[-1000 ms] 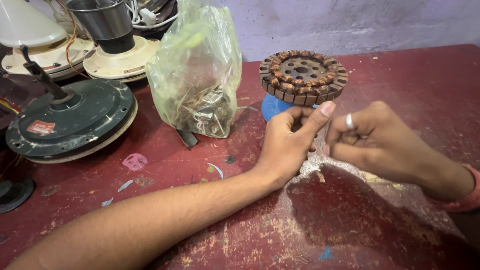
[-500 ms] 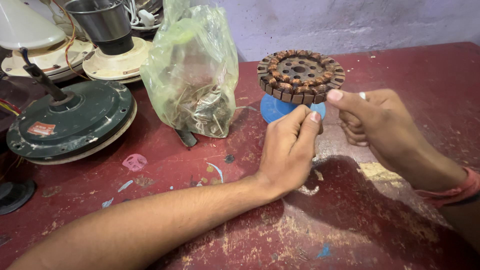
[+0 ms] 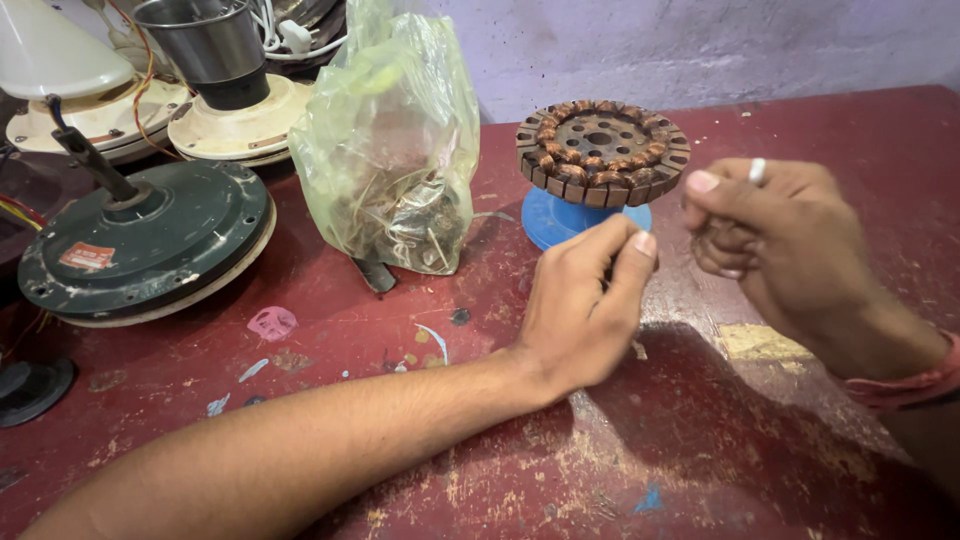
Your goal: The person winds copper wire by hand around the slots of a motor armature mounted on a blue stand. They rotate the armature and continue wrapping wire into successive slots, occasionally adjusting the wire tension and position.
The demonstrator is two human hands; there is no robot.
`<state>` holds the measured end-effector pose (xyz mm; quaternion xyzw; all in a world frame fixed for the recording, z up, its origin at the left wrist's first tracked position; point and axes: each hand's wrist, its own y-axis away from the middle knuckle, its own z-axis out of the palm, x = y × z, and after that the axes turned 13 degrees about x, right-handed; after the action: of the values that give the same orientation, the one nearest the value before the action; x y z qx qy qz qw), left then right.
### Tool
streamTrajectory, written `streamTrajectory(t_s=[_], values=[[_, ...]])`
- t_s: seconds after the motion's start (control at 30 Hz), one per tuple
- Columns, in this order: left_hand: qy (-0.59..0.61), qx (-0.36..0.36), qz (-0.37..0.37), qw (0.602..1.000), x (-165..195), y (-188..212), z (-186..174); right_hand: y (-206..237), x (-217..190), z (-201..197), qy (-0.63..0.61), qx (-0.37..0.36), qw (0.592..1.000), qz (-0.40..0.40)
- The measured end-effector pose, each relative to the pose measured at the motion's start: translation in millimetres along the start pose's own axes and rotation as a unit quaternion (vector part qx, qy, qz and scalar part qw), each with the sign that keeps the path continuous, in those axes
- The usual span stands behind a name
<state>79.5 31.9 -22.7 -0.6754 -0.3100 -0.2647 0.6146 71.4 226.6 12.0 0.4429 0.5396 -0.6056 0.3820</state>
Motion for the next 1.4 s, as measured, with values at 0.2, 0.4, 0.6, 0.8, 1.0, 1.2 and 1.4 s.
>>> streamTrajectory(t_s=[0.2,0.4,0.6,0.8,1.0,1.2,1.4], values=[[0.068,0.003,-0.127,0.990,-5,-6,5,0,-6,0,0.352,0.020,0.931,0.089],[0.033,-0.026,-0.129,0.991,-3,-10,4,-4,-6,0,0.467,-0.071,0.869,0.149],[0.106,-0.066,-0.208,0.970,0,-10,2,7,17,9,0.354,-0.205,0.904,0.125],[0.029,0.037,-0.037,0.998,-3,-1,3,12,28,7,-0.023,-0.184,0.952,0.245],[-0.006,0.077,0.092,0.993,-3,2,-2,15,21,10,-0.090,-0.106,0.959,0.246],[-0.036,0.049,0.137,0.989,1,3,-5,23,6,11,-0.199,-0.045,0.948,0.244],[-0.067,0.023,0.180,0.981,3,5,-3,28,0,15,-0.297,-0.067,0.928,0.214]])
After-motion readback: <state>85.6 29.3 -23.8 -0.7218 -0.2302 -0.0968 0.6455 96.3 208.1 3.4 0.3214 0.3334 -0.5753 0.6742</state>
